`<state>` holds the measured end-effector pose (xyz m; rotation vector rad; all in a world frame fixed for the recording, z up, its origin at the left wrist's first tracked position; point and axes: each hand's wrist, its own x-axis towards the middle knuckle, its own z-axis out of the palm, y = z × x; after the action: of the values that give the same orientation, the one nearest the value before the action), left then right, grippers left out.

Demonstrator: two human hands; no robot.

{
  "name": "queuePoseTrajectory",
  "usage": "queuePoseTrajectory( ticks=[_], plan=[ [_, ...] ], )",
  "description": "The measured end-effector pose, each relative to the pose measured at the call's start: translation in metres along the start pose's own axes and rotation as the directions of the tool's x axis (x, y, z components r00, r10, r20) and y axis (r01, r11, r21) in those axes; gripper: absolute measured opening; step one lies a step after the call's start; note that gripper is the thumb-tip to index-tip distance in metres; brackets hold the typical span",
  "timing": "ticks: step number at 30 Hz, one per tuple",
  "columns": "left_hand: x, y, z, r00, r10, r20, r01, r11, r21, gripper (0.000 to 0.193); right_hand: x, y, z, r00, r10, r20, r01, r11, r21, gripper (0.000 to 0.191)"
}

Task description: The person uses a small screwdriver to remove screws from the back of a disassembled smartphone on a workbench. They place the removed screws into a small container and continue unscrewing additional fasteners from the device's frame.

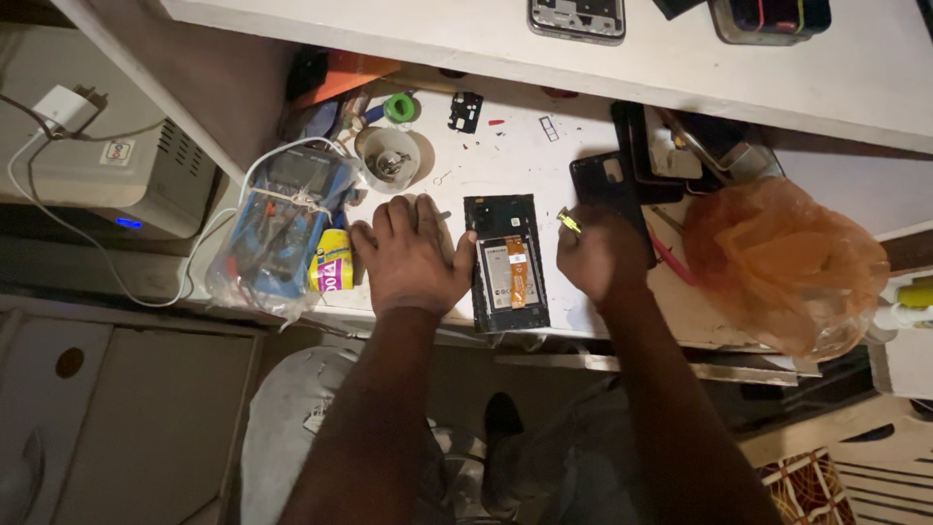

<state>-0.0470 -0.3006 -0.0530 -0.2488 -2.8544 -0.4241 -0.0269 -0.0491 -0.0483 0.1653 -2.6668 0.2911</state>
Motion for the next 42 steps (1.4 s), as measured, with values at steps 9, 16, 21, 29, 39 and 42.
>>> queuePoseTrajectory(
  ticks=[9, 16, 21, 29, 39, 42],
  plan=[
    [-0.008, -0.008, 0.009, 0.999, 0.004, -0.042, -0.005, 0.999, -0.037, 0.077, -0.006, -0.005, 0.015, 0.998, -0.018, -0.068, 0.017, 1.000, -0.011, 0.007],
    [-0.002, -0.044, -0.003, 0.998, 0.009, -0.065, -0.009, 1.000, -0.002, 0.077, 0.034, -0.054, 0.013, 0.995, -0.048, 0.085, 0.011, 0.920, 0.392, 0.014],
    [0.008, -0.057, -0.014, 0.999, -0.007, -0.033, 0.006, 0.999, -0.043, 0.079, 0.081, -0.092, 0.023, 0.947, -0.208, 0.243, 0.079, 0.888, 0.453, 0.012],
    [0.026, -0.116, -0.007, 0.999, -0.009, -0.043, 0.007, 0.999, -0.053, 0.079, 0.129, -0.134, 0.086, 0.900, -0.297, 0.319, 0.091, 0.844, 0.528, 0.012],
    [0.036, -0.209, 0.013, 1.000, -0.023, 0.012, 0.024, 0.998, -0.065, 0.079, 0.154, -0.191, 0.157, 0.842, -0.390, 0.373, 0.079, 0.773, 0.630, 0.014],
    [0.036, -0.230, 0.018, 0.999, -0.017, -0.034, 0.016, 0.999, -0.037, 0.079, 0.158, -0.207, 0.174, 0.827, -0.399, 0.396, 0.082, 0.783, 0.617, 0.014]
  ],
)
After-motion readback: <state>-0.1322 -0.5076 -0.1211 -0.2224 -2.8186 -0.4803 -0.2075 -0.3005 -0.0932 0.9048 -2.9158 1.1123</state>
